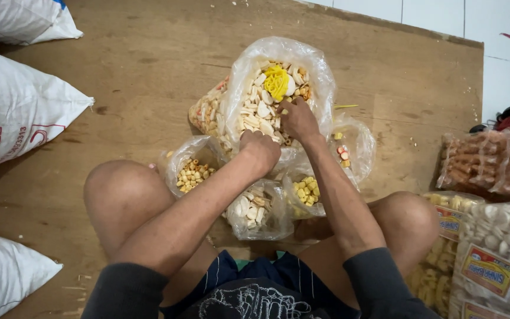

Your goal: A person sitting on the floor transfers snack items from a large bulk bag into several smaller plastic bags.

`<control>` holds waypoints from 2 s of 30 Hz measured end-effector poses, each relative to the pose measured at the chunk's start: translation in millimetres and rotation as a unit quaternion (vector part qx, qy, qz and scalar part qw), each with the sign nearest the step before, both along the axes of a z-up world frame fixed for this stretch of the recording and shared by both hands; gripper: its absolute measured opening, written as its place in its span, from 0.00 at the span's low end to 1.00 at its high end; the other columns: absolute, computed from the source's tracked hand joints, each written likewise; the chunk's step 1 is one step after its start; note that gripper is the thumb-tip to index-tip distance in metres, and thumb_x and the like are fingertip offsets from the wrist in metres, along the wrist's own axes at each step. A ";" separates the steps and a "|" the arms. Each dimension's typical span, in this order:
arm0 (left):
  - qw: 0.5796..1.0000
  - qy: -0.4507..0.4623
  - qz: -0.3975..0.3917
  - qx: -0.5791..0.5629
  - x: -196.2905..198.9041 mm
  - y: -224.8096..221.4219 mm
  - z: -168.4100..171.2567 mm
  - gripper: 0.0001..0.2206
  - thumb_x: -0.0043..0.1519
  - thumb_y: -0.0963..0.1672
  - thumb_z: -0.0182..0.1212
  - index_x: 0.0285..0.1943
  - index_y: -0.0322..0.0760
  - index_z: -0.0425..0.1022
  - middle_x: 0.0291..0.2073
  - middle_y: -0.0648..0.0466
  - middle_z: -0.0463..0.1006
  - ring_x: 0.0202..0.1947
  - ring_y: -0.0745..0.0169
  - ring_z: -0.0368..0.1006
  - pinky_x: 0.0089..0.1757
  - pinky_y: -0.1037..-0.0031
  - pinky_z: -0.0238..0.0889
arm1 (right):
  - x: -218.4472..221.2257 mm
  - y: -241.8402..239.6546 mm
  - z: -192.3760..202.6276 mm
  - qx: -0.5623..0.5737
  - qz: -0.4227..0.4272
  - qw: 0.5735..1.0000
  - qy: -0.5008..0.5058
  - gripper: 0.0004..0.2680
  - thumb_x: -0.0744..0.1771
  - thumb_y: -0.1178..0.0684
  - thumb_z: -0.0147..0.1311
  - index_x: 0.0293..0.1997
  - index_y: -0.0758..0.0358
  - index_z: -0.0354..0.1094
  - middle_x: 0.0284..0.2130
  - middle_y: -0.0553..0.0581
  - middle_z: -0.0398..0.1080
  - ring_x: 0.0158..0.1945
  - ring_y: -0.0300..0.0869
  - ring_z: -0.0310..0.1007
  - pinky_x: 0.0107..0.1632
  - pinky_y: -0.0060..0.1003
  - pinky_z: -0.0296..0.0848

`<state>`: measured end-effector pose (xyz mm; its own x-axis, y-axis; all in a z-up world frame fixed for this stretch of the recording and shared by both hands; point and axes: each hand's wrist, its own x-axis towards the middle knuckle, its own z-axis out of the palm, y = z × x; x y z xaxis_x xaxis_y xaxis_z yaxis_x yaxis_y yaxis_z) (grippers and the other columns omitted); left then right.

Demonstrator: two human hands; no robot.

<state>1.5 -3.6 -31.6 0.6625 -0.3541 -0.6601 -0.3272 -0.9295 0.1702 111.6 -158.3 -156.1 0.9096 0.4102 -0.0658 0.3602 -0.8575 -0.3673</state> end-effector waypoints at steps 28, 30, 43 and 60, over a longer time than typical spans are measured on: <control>1.000 -0.022 -0.011 -0.010 -5.0 8.9 -4.5 0.15 0.65 0.41 0.53 0.59 0.37 0.80 0.54 0.44 0.81 0.60 0.39 0.72 0.52 0.48 0.62 | 4.8 -3.7 17.7 -0.145 -0.054 0.974 0.168 0.17 0.68 0.47 0.54 0.64 0.53 0.67 0.62 0.62 0.64 0.58 0.66 0.72 0.55 0.64 0.74; 1.000 -0.025 -0.007 -0.016 -5.1 8.9 -6.5 0.16 0.64 0.41 0.54 0.60 0.37 0.79 0.53 0.44 0.81 0.59 0.38 0.73 0.53 0.48 0.61 | 4.7 -2.4 26.2 -0.123 -0.071 0.974 0.174 0.17 0.66 0.48 0.60 0.61 0.56 0.70 0.58 0.62 0.69 0.57 0.64 0.73 0.54 0.61 0.75; 0.996 -0.038 0.026 -0.080 -17.6 12.7 51.2 0.29 0.63 0.41 0.56 0.74 0.31 0.52 0.54 0.38 0.78 0.57 0.28 0.72 0.52 0.39 0.60 | -31.7 2.9 184.5 -0.105 0.004 0.960 0.260 0.17 0.59 0.44 0.64 0.52 0.52 0.77 0.45 0.57 0.78 0.56 0.57 0.75 0.58 0.56 0.73; 0.998 -0.046 -0.011 -0.029 -15.1 -3.9 -19.1 0.20 0.68 0.45 0.45 0.69 0.47 0.70 0.52 0.39 0.79 0.55 0.31 0.73 0.47 0.36 0.63 | -67.8 -36.1 196.3 -0.262 0.024 0.890 0.372 0.18 0.57 0.48 0.69 0.52 0.48 0.79 0.48 0.54 0.80 0.57 0.54 0.76 0.60 0.52 0.73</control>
